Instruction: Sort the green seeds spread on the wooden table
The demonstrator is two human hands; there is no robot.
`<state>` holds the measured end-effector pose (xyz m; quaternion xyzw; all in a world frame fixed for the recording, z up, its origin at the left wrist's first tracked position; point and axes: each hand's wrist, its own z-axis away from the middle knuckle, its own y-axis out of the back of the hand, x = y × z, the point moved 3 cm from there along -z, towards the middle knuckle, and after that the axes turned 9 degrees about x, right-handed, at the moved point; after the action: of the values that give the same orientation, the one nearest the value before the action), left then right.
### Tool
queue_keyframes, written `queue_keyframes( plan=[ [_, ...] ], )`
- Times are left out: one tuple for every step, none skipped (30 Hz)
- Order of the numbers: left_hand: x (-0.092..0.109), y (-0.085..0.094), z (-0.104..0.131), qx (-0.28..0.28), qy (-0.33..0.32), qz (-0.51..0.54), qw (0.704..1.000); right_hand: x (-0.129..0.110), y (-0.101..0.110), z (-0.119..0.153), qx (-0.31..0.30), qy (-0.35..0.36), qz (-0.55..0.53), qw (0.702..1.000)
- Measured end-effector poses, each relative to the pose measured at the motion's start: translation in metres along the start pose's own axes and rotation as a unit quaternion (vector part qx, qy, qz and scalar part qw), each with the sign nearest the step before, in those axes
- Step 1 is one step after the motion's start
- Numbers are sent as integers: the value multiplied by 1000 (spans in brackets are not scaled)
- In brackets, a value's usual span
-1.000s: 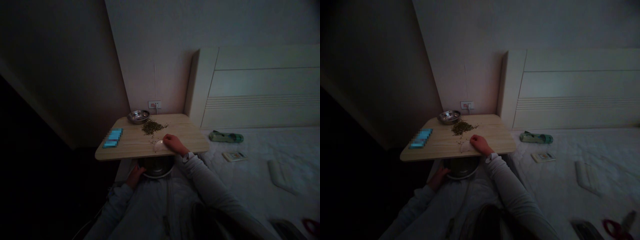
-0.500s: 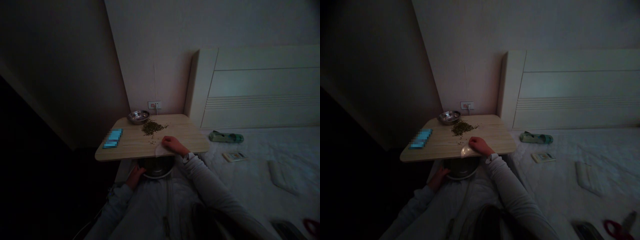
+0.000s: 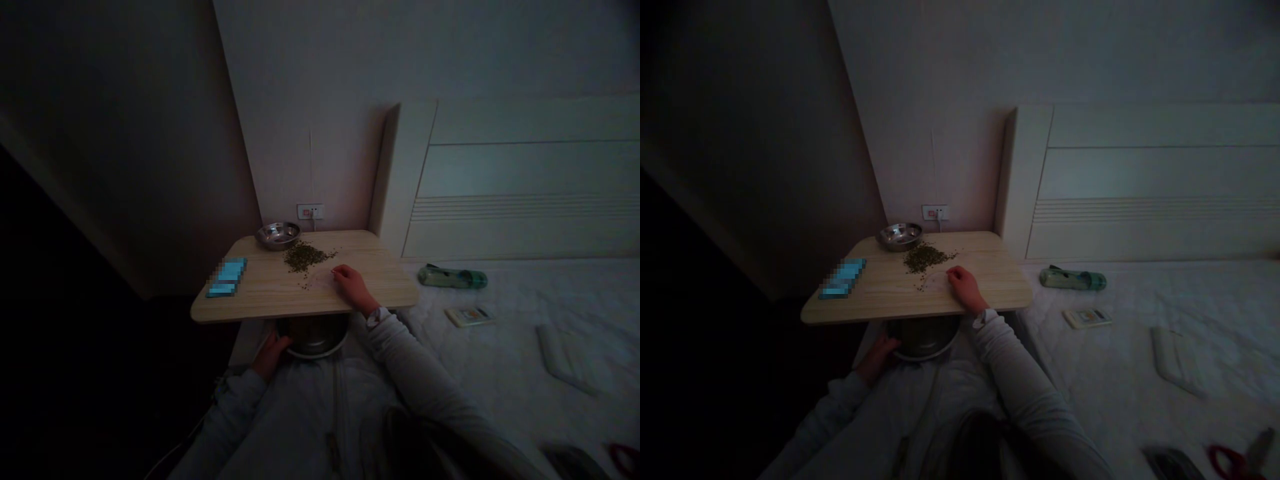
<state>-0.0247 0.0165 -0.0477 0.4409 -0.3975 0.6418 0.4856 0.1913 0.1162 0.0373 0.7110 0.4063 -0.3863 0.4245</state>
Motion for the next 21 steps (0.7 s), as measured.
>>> queue_keyframes(
  plan=[
    [0,-1,0,-4,13,11,1000,1,0,0,4,0,0,1000],
    [0,-1,1,-8,23,21,999,1,0,-1,7,0,-1,1000],
    [0,-1,1,-7,24,26,999,2,0,-1,10,-1,-2,1000],
    [1,-1,1,-5,23,28,999,3,0,-1,11,-1,-4,1000],
    [1,-2,1,-5,23,28,999,3,0,-1,12,-1,-6,1000],
    [2,-2,1,-6,22,28,999,4,0,-1,11,0,-7,1000],
    [3,-2,2,-7,19,27,999,4,-1,-1,10,1,-6,1000],
    [4,-2,2,-11,14,24,1000,5,-1,-1,8,1,-5,1000],
    [6,-2,3,-14,8,23,1000,5,-1,-1,6,1,-3,1000],
    [7,-3,4,-16,3,23,1000,5,0,-1,4,1,-1,1000],
    [8,-3,5,-19,2,25,1000,4,0,-1,4,0,0,1000],
    [9,-4,5,-18,4,28,999,4,0,-1,2,0,1,1000],
    [10,-4,6,-17,7,30,999,3,0,-1,2,0,1,1000],
    [10,-4,6,-15,9,30,999,3,0,-1,0,0,2,1000],
    [10,-4,6,-11,8,28,1000,2,0,-1,-1,-1,5,1000],
    [9,-3,6,-8,6,24,1000,2,0,0,-2,-2,8,1000],
    [8,-3,5,-7,5,20,1000,2,0,0,-5,-3,11,1000],
    [7,-2,4,-8,5,19,1000,1,0,0,-7,-4,14,1000],
    [6,-2,4,-13,7,19,1000,1,0,0,-10,-3,16,1000],
    [5,-2,3,-18,11,22,1000,1,-1,0,-12,-2,19,1000],
    [4,-2,3,-22,13,26,999,0,-1,1,-14,0,20,1000]
  ],
)
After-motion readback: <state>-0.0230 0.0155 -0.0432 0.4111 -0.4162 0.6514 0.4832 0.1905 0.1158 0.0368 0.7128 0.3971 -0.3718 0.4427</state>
